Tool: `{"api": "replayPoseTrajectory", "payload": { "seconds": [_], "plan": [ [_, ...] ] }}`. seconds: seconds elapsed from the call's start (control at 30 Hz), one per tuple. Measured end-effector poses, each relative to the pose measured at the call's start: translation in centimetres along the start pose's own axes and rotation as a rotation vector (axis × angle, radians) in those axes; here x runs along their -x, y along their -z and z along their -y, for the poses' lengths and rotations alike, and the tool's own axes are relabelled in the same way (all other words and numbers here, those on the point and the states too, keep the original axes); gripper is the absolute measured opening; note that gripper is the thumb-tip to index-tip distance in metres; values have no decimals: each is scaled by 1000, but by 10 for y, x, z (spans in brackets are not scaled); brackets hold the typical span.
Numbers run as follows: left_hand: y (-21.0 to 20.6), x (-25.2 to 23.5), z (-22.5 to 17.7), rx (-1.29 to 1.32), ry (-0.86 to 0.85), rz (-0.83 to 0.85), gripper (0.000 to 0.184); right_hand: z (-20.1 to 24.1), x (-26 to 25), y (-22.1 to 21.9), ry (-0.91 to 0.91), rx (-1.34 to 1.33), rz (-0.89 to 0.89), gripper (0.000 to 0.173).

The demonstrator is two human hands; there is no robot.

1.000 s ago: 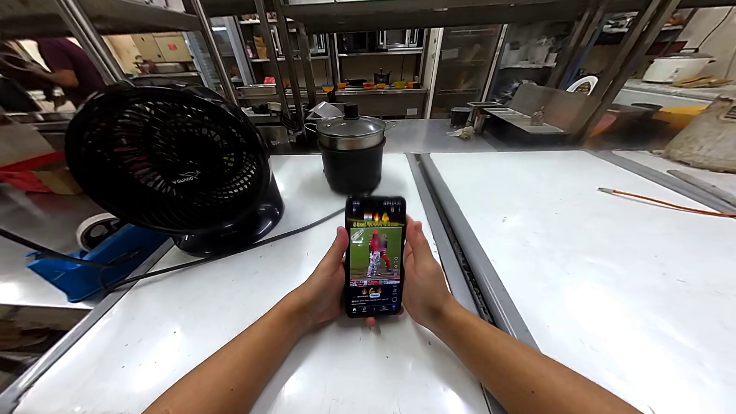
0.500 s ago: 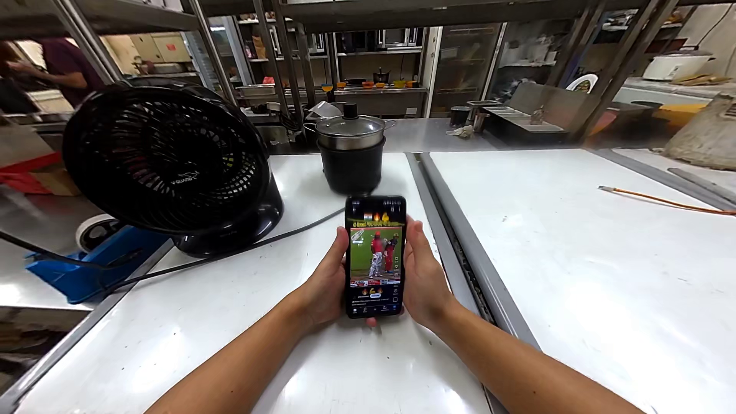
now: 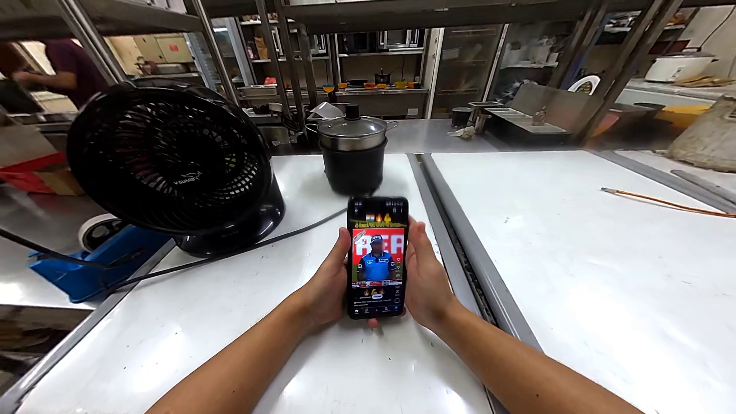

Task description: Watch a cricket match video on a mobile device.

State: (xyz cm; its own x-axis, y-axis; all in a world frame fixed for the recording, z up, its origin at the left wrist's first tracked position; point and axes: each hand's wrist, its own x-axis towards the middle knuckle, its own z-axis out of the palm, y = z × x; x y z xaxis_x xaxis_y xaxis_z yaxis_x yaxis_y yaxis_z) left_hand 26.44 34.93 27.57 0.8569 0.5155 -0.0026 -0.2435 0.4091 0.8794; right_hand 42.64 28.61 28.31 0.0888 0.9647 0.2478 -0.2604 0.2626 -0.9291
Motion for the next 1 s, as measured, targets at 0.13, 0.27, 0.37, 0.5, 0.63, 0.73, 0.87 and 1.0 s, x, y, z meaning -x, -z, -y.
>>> {"api": "replayPoseTrajectory", "payload": {
  "seconds": [0.13, 0.27, 0.37, 0.5, 0.63, 0.73, 0.87, 1.0],
  "plan": [
    [0, 1, 2, -5, -7, 11, 87, -1, 2, 1, 10, 24, 2, 67],
    [3, 0, 1, 13, -5, 44, 86, -1, 1, 1, 2, 10, 8, 66],
    [3, 0, 1, 16, -3, 34, 86, -1, 0, 1, 4, 1, 16, 66],
    [1, 0, 2, 21, 0, 1, 87, 0, 2, 1, -2, 11, 8, 66],
    [2, 0, 1, 53, -3, 23, 85, -1, 0, 1, -1, 14, 3, 67],
    [2, 0, 1, 33, 5, 20, 86, -1, 0, 2, -9, 16, 5, 66],
    [2, 1, 3, 25, 4, 24, 86, -1, 3, 1, -7, 18, 4, 67],
    [1, 0, 1, 34, -6, 16, 85, -1, 0, 1, 0, 7, 9, 67]
  ]
}}
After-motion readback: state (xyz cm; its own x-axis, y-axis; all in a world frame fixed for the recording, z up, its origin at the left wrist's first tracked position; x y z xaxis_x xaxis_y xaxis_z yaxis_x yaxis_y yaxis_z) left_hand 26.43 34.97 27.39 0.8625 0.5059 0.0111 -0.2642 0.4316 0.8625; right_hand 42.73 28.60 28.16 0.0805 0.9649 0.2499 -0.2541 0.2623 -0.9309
